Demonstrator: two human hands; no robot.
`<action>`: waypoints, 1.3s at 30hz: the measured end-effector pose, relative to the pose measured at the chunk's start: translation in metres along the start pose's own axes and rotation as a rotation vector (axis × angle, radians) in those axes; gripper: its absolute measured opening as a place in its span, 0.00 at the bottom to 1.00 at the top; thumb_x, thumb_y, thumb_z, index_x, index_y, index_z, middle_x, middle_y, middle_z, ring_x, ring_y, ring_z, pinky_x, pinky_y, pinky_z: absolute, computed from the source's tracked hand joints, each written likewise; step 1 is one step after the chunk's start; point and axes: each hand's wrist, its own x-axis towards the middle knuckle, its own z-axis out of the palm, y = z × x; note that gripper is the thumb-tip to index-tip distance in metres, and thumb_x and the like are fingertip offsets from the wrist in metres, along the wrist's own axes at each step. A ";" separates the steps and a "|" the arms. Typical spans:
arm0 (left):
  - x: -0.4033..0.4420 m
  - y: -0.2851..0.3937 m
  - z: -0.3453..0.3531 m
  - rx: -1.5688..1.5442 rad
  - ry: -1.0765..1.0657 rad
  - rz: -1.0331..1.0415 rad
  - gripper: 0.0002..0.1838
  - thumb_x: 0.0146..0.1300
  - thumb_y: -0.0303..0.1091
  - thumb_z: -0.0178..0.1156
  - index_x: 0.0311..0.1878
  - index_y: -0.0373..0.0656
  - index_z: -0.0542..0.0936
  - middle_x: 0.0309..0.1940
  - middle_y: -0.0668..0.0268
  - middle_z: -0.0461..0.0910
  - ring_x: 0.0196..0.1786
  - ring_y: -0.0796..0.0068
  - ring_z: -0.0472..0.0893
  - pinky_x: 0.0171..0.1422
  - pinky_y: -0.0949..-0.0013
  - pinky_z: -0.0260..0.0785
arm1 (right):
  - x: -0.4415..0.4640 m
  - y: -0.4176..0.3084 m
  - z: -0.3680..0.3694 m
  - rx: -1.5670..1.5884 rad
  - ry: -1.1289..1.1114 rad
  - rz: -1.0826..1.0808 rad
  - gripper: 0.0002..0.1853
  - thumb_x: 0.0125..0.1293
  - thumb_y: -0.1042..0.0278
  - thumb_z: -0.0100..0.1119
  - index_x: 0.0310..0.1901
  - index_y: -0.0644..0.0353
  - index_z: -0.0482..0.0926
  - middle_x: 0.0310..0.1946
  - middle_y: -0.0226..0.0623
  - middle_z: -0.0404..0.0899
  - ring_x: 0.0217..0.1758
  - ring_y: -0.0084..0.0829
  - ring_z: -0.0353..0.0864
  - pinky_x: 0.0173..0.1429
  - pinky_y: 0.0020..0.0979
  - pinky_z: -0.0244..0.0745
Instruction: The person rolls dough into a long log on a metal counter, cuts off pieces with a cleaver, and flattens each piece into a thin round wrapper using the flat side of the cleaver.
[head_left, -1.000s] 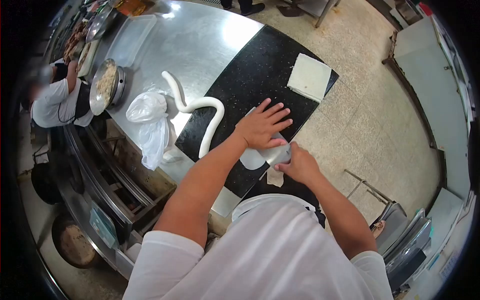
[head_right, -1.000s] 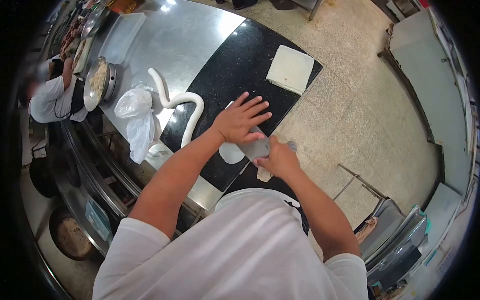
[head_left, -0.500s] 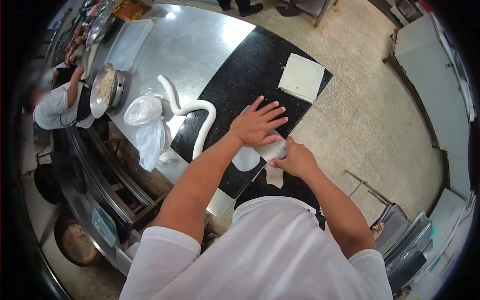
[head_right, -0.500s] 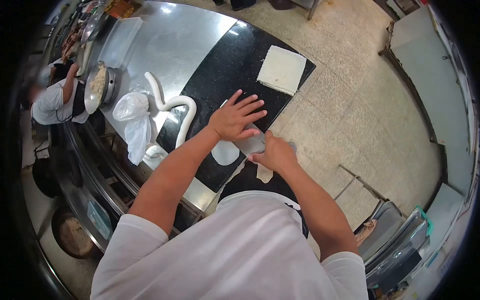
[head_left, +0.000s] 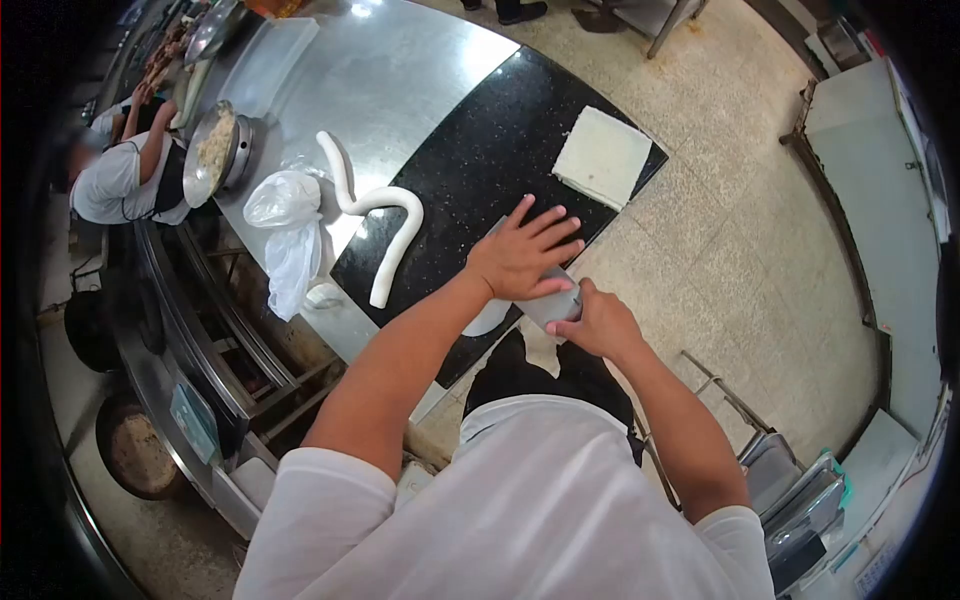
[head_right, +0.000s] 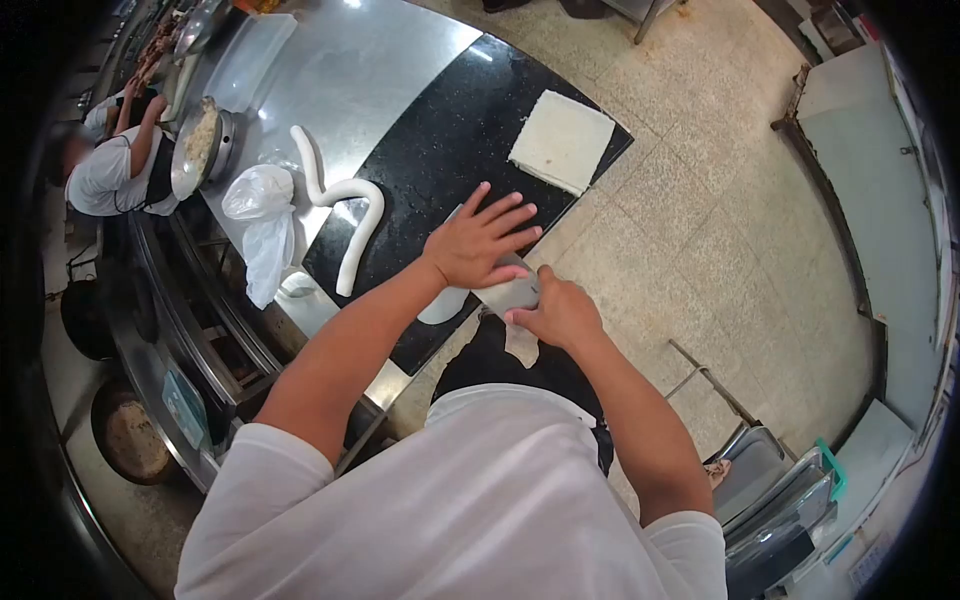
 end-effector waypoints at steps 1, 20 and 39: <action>-0.002 -0.002 -0.002 0.013 0.005 0.000 0.36 0.67 0.66 0.61 0.71 0.55 0.79 0.77 0.61 0.70 0.82 0.55 0.64 0.86 0.35 0.44 | -0.001 -0.002 0.003 -0.003 0.008 -0.010 0.38 0.57 0.46 0.78 0.57 0.67 0.73 0.42 0.61 0.87 0.47 0.60 0.88 0.51 0.53 0.83; -0.035 -0.029 -0.009 -0.111 -0.033 0.068 0.40 0.66 0.67 0.61 0.76 0.56 0.74 0.82 0.60 0.64 0.85 0.51 0.57 0.88 0.39 0.42 | -0.005 -0.035 0.052 0.123 0.081 0.060 0.38 0.55 0.44 0.79 0.55 0.69 0.78 0.40 0.60 0.88 0.48 0.58 0.89 0.57 0.52 0.82; -0.072 0.030 -0.014 -0.136 -0.191 0.086 0.38 0.68 0.69 0.56 0.71 0.54 0.78 0.79 0.58 0.68 0.83 0.51 0.61 0.87 0.35 0.41 | -0.050 -0.011 0.091 0.255 -0.056 0.029 0.37 0.57 0.47 0.78 0.55 0.70 0.73 0.41 0.59 0.88 0.50 0.59 0.88 0.56 0.53 0.81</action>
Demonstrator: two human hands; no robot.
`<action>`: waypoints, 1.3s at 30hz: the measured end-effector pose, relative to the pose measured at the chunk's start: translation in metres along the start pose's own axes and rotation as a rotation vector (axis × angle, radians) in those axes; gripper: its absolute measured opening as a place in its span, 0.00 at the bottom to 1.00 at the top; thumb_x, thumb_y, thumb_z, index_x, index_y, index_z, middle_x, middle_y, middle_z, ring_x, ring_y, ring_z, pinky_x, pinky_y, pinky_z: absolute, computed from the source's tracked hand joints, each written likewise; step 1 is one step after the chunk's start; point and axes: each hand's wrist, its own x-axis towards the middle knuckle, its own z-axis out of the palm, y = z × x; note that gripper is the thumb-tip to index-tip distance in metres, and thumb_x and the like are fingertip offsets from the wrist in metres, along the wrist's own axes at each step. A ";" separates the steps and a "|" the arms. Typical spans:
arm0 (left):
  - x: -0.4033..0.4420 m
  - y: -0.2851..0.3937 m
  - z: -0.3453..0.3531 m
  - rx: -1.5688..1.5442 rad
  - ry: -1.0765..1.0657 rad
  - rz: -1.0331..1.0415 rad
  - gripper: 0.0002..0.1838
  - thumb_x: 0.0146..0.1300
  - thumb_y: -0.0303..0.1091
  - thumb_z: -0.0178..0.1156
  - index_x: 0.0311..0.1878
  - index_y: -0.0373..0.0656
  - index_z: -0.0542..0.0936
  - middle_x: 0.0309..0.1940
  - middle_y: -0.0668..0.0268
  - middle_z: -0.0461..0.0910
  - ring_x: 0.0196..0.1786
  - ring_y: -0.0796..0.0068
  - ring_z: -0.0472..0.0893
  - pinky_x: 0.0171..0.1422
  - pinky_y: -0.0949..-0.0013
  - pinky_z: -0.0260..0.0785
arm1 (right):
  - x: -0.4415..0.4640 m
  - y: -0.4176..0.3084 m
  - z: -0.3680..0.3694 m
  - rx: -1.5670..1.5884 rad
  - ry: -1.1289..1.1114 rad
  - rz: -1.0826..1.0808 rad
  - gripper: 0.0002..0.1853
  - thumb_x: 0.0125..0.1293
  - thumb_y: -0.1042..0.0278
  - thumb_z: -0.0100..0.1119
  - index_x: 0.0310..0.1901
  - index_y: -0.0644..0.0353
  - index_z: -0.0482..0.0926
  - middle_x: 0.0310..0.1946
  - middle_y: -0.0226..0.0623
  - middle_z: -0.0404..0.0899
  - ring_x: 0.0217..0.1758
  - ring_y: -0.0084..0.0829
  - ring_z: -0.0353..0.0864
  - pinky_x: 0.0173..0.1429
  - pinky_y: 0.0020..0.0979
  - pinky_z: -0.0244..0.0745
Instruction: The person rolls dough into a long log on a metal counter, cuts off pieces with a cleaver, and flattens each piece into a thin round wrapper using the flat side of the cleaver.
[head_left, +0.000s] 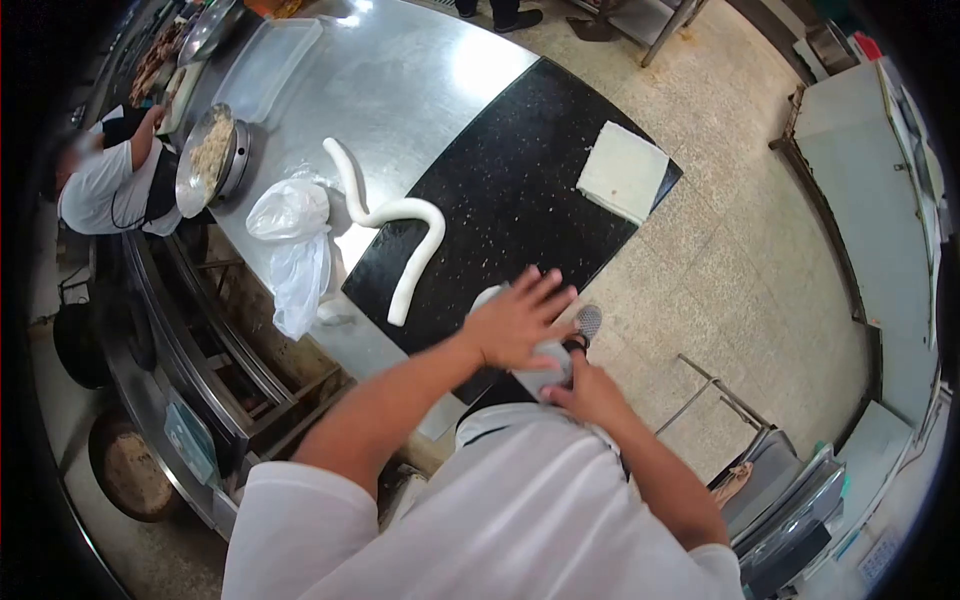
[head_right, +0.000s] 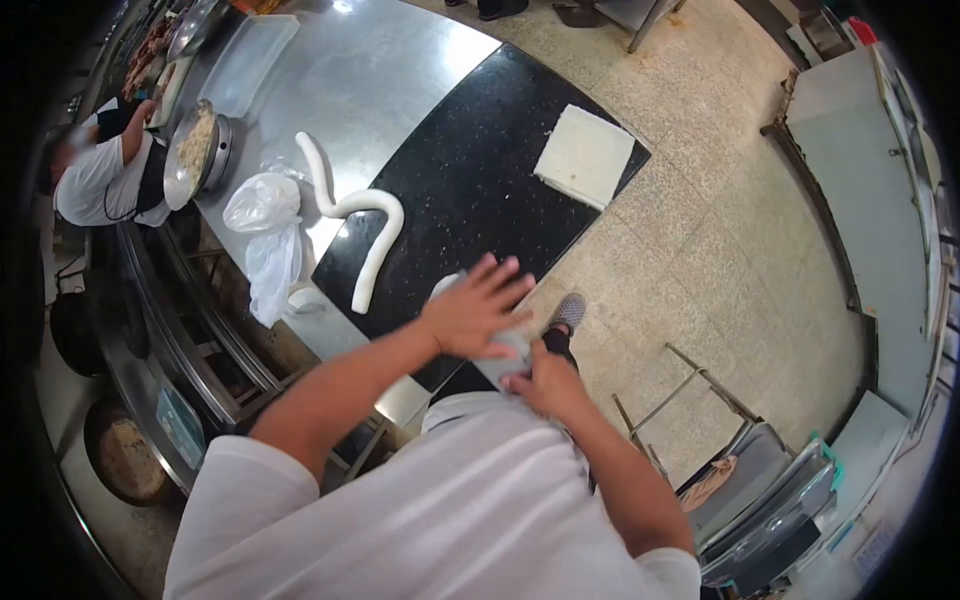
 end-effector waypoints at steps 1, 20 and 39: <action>0.005 0.006 0.012 -0.071 0.076 0.045 0.37 0.67 0.70 0.57 0.69 0.54 0.80 0.78 0.60 0.70 0.81 0.52 0.64 0.86 0.34 0.42 | -0.007 -0.007 -0.001 -0.072 0.005 0.035 0.38 0.57 0.48 0.79 0.56 0.70 0.72 0.41 0.60 0.88 0.49 0.59 0.89 0.54 0.54 0.82; 0.042 -0.021 0.011 0.137 0.187 0.003 0.37 0.68 0.72 0.54 0.69 0.57 0.81 0.77 0.61 0.71 0.82 0.48 0.62 0.86 0.33 0.42 | 0.014 -0.016 -0.038 -0.159 0.147 0.097 0.36 0.56 0.45 0.79 0.54 0.65 0.75 0.39 0.56 0.88 0.46 0.57 0.90 0.52 0.52 0.83; -0.027 -0.006 -0.033 -0.516 0.034 -0.662 0.26 0.66 0.59 0.67 0.42 0.41 0.86 0.37 0.48 0.88 0.43 0.48 0.88 0.49 0.50 0.80 | -0.094 -0.003 0.022 -0.145 0.282 0.186 0.27 0.63 0.59 0.73 0.54 0.69 0.73 0.36 0.62 0.86 0.43 0.63 0.88 0.46 0.53 0.82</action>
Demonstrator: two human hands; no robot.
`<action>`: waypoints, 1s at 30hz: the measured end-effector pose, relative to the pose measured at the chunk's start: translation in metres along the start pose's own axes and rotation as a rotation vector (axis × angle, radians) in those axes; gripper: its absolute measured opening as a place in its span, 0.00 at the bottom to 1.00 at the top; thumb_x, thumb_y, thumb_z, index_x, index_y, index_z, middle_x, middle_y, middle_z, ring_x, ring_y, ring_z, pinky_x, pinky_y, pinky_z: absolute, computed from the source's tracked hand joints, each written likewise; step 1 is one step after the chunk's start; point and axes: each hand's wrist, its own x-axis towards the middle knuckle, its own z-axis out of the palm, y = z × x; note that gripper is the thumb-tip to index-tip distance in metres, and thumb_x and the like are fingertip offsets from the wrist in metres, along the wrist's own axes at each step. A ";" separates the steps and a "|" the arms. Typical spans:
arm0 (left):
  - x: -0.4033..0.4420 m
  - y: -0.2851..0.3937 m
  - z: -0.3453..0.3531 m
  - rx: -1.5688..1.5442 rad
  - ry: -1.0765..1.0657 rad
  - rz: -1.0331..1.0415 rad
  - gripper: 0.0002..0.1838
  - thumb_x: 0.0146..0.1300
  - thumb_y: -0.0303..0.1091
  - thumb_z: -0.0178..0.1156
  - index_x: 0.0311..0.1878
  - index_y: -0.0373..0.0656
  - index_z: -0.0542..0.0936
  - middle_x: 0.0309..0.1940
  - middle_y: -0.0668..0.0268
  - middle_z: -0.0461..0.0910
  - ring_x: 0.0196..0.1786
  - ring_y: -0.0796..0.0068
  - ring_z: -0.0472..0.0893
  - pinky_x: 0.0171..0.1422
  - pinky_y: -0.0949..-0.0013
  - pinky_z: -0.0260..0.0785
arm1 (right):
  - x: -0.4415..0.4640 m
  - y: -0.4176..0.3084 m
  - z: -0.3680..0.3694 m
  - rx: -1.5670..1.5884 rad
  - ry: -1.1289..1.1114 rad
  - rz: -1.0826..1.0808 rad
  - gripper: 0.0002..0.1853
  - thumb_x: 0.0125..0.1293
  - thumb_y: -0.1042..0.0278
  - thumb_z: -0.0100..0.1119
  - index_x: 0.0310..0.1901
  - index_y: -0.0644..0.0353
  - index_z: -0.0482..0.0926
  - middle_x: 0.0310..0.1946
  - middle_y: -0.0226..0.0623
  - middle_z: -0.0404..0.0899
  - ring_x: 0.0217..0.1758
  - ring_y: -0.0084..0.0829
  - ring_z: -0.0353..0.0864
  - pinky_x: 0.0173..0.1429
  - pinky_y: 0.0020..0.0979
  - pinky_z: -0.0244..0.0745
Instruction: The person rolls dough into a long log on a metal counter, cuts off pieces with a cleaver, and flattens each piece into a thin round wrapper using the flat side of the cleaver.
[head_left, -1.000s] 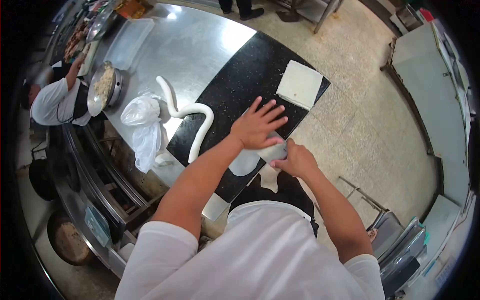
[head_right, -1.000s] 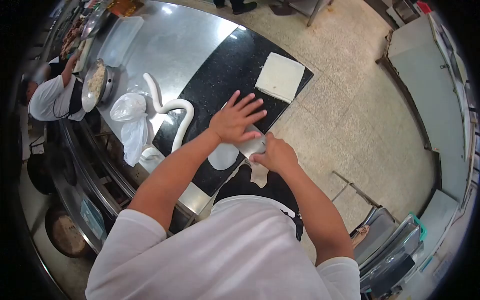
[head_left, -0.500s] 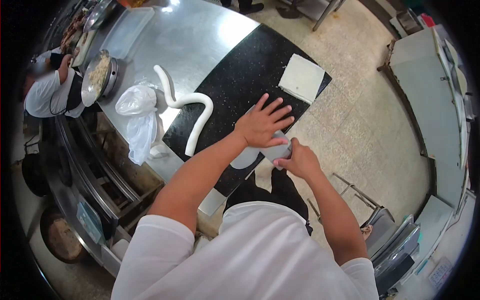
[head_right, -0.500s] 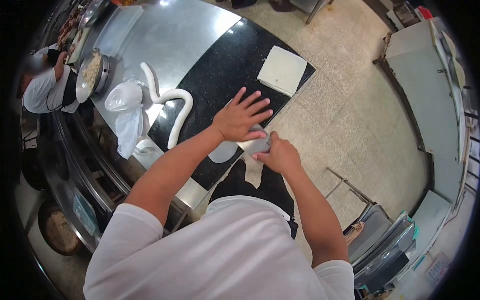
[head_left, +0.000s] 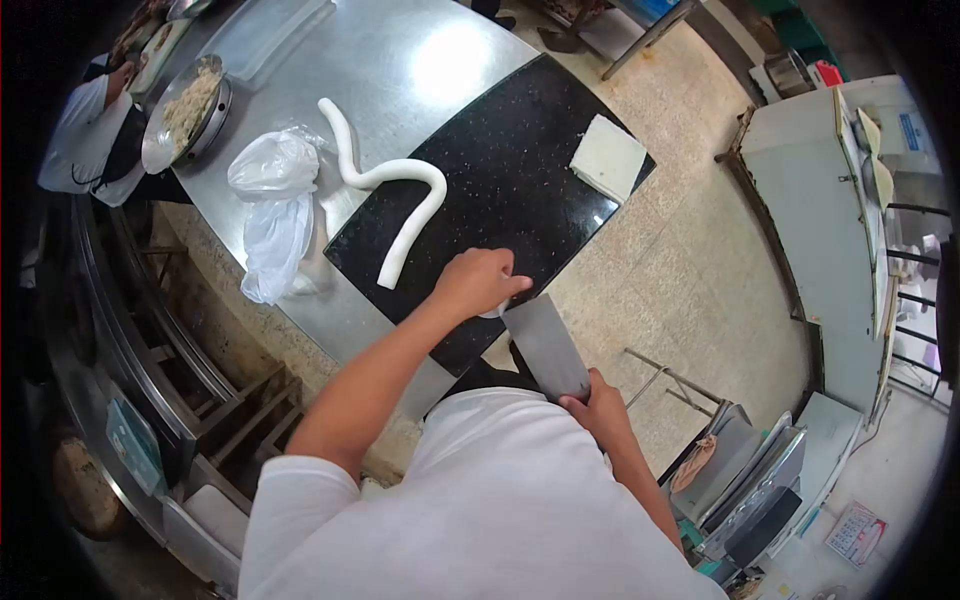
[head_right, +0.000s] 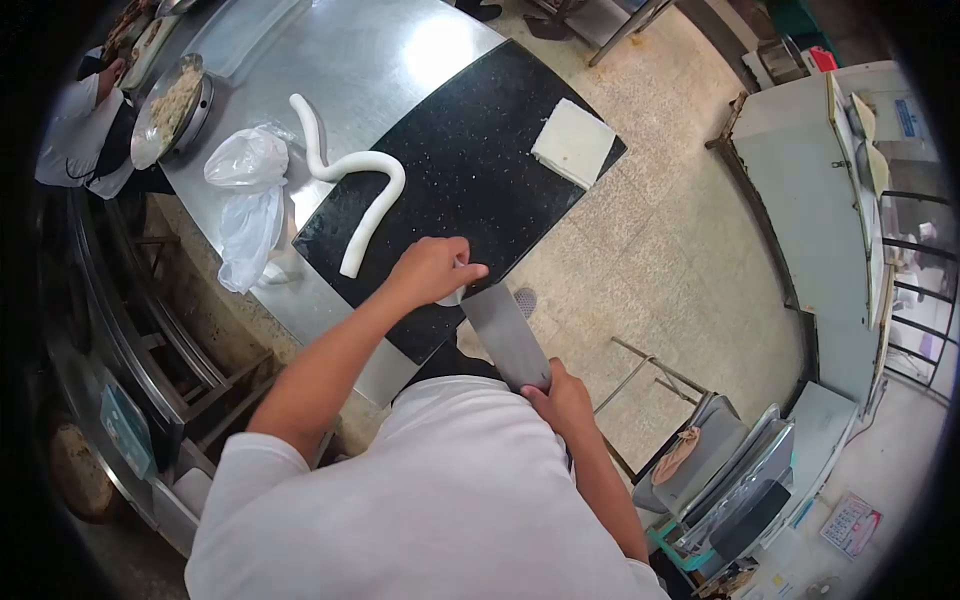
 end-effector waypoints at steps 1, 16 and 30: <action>-0.008 -0.006 0.006 -0.070 0.137 -0.050 0.21 0.65 0.52 0.70 0.44 0.41 0.86 0.37 0.49 0.88 0.42 0.49 0.88 0.48 0.51 0.79 | -0.003 0.001 -0.005 -0.008 -0.013 0.009 0.25 0.64 0.59 0.73 0.52 0.69 0.74 0.35 0.61 0.86 0.43 0.63 0.87 0.46 0.53 0.81; -0.082 0.010 0.049 -0.443 0.723 -0.089 0.12 0.71 0.27 0.65 0.56 0.37 0.83 0.40 0.57 0.88 0.39 0.70 0.88 0.46 0.68 0.80 | 0.129 -0.078 -0.023 -0.164 -0.272 -0.469 0.26 0.69 0.59 0.67 0.59 0.69 0.71 0.35 0.60 0.86 0.45 0.63 0.87 0.53 0.54 0.80; 0.131 0.082 -0.042 -0.594 0.934 -0.108 0.18 0.73 0.29 0.62 0.65 0.41 0.81 0.47 0.59 0.87 0.45 0.75 0.85 0.53 0.70 0.77 | 0.183 0.064 -0.162 -0.004 -0.319 -0.427 0.21 0.65 0.59 0.72 0.51 0.66 0.76 0.42 0.54 0.89 0.42 0.55 0.90 0.47 0.48 0.83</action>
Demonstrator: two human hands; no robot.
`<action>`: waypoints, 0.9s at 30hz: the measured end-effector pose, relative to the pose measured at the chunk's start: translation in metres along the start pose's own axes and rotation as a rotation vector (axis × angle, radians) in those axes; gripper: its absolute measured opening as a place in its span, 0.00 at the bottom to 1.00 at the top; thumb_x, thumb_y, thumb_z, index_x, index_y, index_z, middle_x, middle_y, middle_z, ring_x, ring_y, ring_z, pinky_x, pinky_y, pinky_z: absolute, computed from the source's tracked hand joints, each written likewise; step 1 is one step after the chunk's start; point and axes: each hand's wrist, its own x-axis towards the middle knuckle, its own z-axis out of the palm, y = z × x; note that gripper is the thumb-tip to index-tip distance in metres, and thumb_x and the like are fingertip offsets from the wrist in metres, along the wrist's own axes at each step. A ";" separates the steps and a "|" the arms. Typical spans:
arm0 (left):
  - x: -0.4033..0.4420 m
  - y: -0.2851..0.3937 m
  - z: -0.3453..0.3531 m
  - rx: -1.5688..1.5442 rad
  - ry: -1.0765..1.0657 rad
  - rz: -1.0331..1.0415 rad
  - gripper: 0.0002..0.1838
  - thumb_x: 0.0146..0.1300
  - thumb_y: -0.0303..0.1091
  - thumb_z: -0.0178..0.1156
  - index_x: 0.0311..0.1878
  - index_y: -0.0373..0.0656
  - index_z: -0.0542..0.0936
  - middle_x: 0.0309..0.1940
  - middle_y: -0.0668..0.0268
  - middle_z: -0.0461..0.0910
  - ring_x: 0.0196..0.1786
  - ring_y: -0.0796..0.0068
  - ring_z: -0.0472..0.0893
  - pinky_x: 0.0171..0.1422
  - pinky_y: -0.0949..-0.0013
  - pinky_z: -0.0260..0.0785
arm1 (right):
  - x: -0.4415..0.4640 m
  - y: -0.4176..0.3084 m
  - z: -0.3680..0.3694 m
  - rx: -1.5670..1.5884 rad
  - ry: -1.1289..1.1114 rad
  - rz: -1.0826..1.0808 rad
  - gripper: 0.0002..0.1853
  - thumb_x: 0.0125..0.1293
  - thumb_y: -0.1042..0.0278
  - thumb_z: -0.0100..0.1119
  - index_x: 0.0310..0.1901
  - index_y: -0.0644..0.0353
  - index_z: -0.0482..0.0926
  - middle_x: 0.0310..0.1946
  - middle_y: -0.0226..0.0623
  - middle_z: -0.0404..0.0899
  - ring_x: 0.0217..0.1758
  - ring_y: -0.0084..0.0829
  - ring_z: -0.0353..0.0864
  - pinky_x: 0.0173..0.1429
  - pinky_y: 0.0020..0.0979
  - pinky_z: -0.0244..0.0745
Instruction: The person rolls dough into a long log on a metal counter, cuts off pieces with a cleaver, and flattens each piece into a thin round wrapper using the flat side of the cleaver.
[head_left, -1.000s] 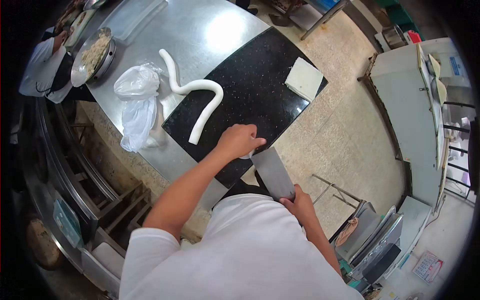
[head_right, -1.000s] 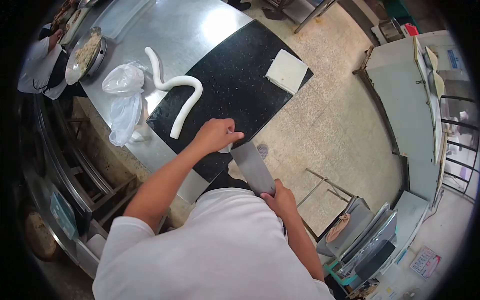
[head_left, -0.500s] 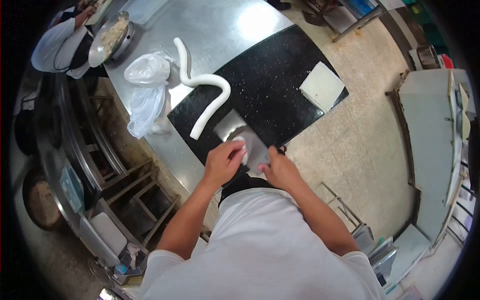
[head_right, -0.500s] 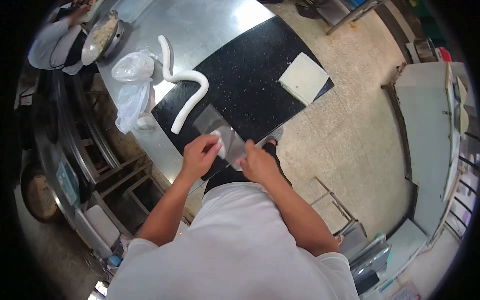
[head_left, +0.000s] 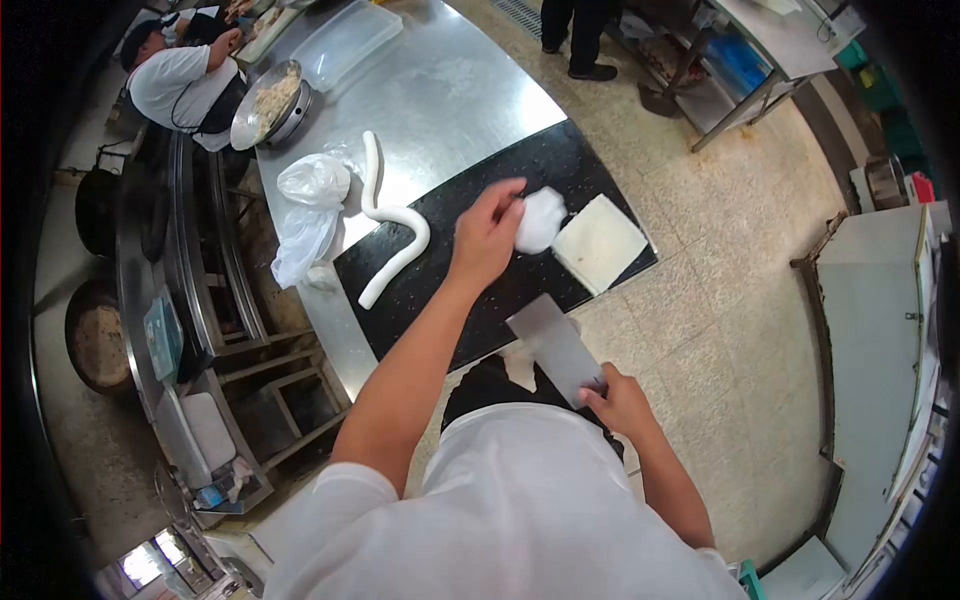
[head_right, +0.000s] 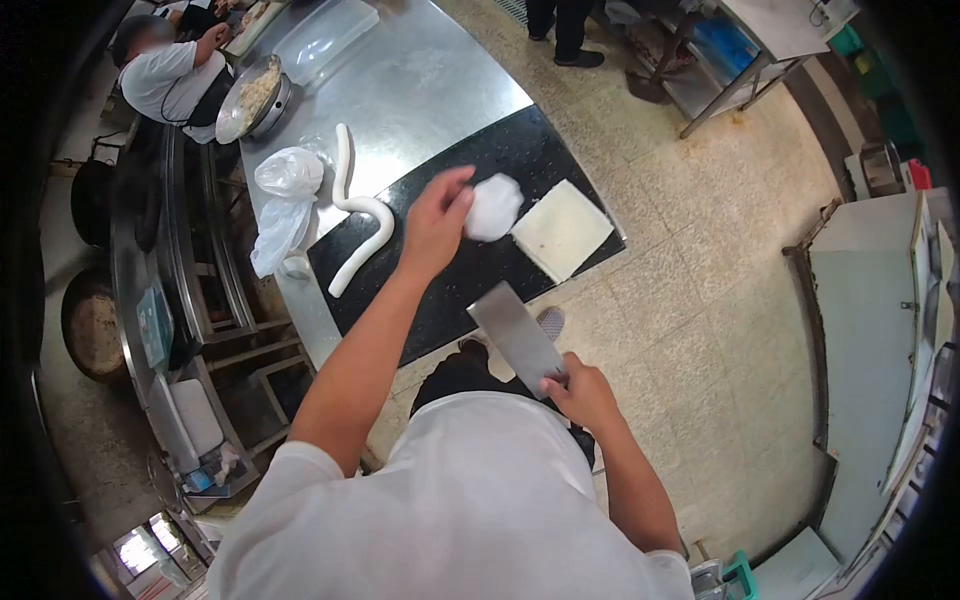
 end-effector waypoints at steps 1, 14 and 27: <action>0.025 -0.003 0.012 -0.008 -0.019 -0.033 0.20 0.73 0.31 0.63 0.67 0.41 0.80 0.49 0.57 0.88 0.46 0.73 0.86 0.55 0.69 0.78 | -0.008 0.006 -0.006 -0.011 0.011 -0.002 0.21 0.65 0.59 0.72 0.51 0.66 0.76 0.42 0.54 0.89 0.42 0.55 0.90 0.47 0.48 0.83; -0.114 -0.091 -0.089 0.210 0.027 -0.014 0.23 0.68 0.27 0.68 0.66 0.42 0.81 0.59 0.56 0.80 0.52 0.67 0.84 0.53 0.67 0.79 | 0.069 -0.034 0.019 1.008 0.520 -0.228 0.12 0.78 0.60 0.59 0.51 0.61 0.77 0.29 0.31 0.79 0.26 0.24 0.79 0.31 0.27 0.73; -0.144 -0.140 -0.228 0.562 0.311 0.284 0.20 0.59 0.37 0.77 0.51 0.40 0.82 0.49 0.56 0.83 0.47 0.50 0.81 0.56 0.51 0.73 | 0.034 -0.149 0.129 0.436 0.298 0.119 0.04 0.76 0.69 0.56 0.46 0.58 0.73 0.25 0.34 0.77 0.23 0.31 0.80 0.27 0.36 0.75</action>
